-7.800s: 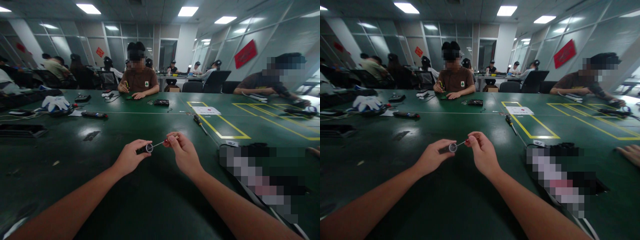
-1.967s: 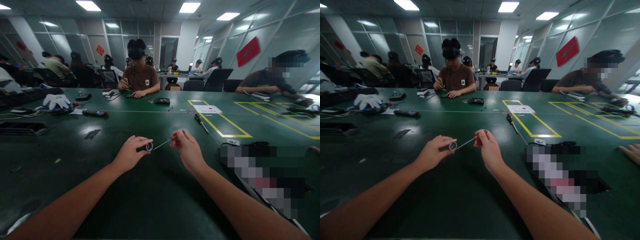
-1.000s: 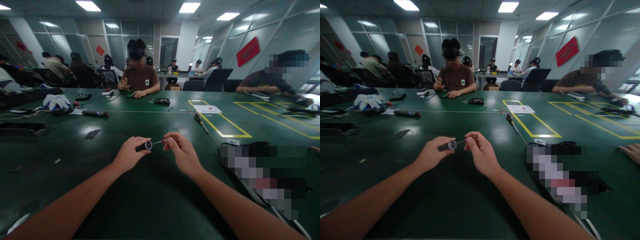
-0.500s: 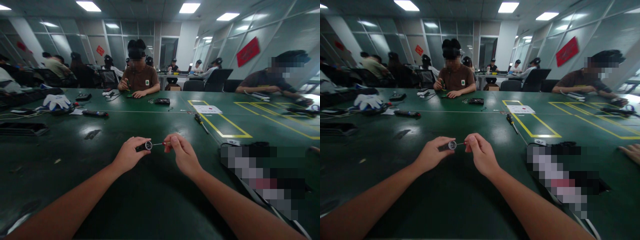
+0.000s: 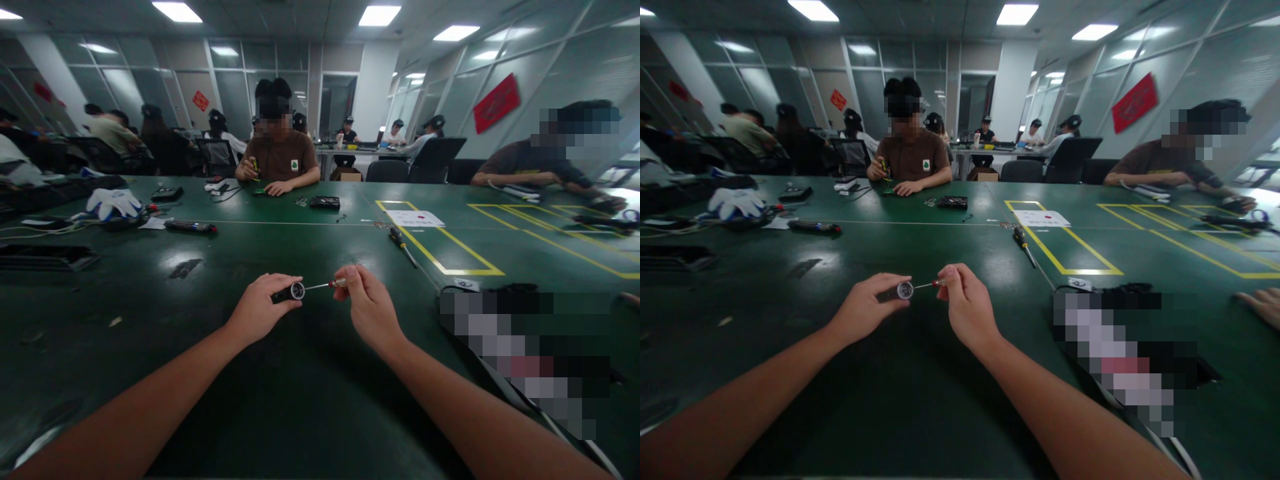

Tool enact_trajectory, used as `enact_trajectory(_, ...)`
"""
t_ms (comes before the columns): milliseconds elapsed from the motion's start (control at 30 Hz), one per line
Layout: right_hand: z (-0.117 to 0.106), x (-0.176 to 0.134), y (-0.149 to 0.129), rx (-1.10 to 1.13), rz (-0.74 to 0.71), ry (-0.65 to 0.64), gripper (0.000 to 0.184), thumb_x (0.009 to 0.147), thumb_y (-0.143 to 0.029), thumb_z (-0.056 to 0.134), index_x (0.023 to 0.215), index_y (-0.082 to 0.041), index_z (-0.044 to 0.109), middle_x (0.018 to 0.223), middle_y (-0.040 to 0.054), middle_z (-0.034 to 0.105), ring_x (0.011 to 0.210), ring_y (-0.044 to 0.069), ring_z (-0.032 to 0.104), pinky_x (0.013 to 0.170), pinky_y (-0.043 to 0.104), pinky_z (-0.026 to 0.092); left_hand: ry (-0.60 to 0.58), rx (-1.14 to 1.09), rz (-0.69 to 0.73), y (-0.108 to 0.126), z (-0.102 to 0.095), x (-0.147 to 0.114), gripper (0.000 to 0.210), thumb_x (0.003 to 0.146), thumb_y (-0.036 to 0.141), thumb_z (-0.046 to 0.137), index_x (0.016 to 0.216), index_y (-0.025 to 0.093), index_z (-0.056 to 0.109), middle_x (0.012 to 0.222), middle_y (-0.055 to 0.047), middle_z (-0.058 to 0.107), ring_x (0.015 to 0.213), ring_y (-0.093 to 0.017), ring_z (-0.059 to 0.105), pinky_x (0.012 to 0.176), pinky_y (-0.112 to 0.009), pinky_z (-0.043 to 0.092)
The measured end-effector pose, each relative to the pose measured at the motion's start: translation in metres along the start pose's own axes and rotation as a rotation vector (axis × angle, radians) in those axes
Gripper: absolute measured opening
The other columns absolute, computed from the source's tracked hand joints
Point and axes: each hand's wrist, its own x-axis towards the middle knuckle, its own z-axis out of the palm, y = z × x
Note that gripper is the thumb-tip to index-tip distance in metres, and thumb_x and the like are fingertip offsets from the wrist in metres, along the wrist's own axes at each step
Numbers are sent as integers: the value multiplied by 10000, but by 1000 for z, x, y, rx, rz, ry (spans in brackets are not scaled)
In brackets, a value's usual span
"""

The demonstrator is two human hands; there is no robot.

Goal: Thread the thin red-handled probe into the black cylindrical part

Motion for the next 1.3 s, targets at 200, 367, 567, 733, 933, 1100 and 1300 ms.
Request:
enact_trajectory(200, 0, 1, 0, -41, 40, 57, 389, 1049, -492, 417, 895, -213, 639, 731, 20, 668, 691, 180, 638, 670, 309, 479, 1, -3, 2, 1, 0, 0, 454, 805, 212, 804, 1246, 279, 719, 1231, -46, 734, 1153, -257, 652, 1034, -462, 487)
enact_trajectory(367, 1, 3, -2, -35, 68, 80, 391, 1043, -495, 420, 887, -210, 638, 761, 30, 688, 695, 181, 648, 667, 304, 492, 4, -4, 4, 1, 0, 1, 449, 798, 216, 812, 1234, 270, 724, 1220, -42, 739, 1147, -253, 656, 1033, -452, 487)
enact_trajectory(567, 0, 4, 1, -5, 82, 80, 392, 1037, -510, 433, 892, -209, 639, 787, 33, 700, 697, 180, 642, 670, 308, 493, -3, 15, -4, 1, 0, 0, 444, 811, 231, 800, 1244, 288, 719, 1228, -38, 735, 1145, -257, 656, 1029, -460, 488)
enact_trajectory(733, 1, 2, 4, 115, 7, 22, 419, 1034, -542, 418, 950, -213, 664, 814, 28, 680, 747, 182, 641, 709, 317, 504, -7, 17, -3, 3, -1, 0, 457, 796, 212, 806, 1240, 280, 721, 1223, -40, 739, 1149, -257, 657, 1030, -452, 495)
enact_trajectory(933, 3, 2, -2, 297, 69, -32, 229, 939, -438, 619, 999, -218, 635, 840, 18, 693, 772, 179, 649, 761, 334, 523, -16, 11, -1, 5, -1, 1, 439, 799, 199, 796, 1226, 274, 728, 1211, -49, 743, 1139, -261, 663, 1029, -467, 498)
enact_trajectory(1100, 3, 5, 3, 322, 99, -60, 251, 922, -446, 648, 969, -203, 684, 876, 42, 711, 788, 176, 640, 753, 330, 519, -37, 35, 37, 0, -1, 0, 409, 824, 212, 776, 1222, 294, 728, 1206, -54, 740, 1139, -261, 660, 1083, -520, 452)
enact_trajectory(1300, 6, 8, 11, 344, 173, -46, 302, 922, -493, 633, 970, -199, 680, 825, 29, 698, 763, 172, 643, 729, 321, 514, -69, 173, 69, -3, -1, 0, 396, 859, 201, 743, 1237, 313, 715, 1238, -40, 722, 1174, -252, 649, 1195, -642, 250)
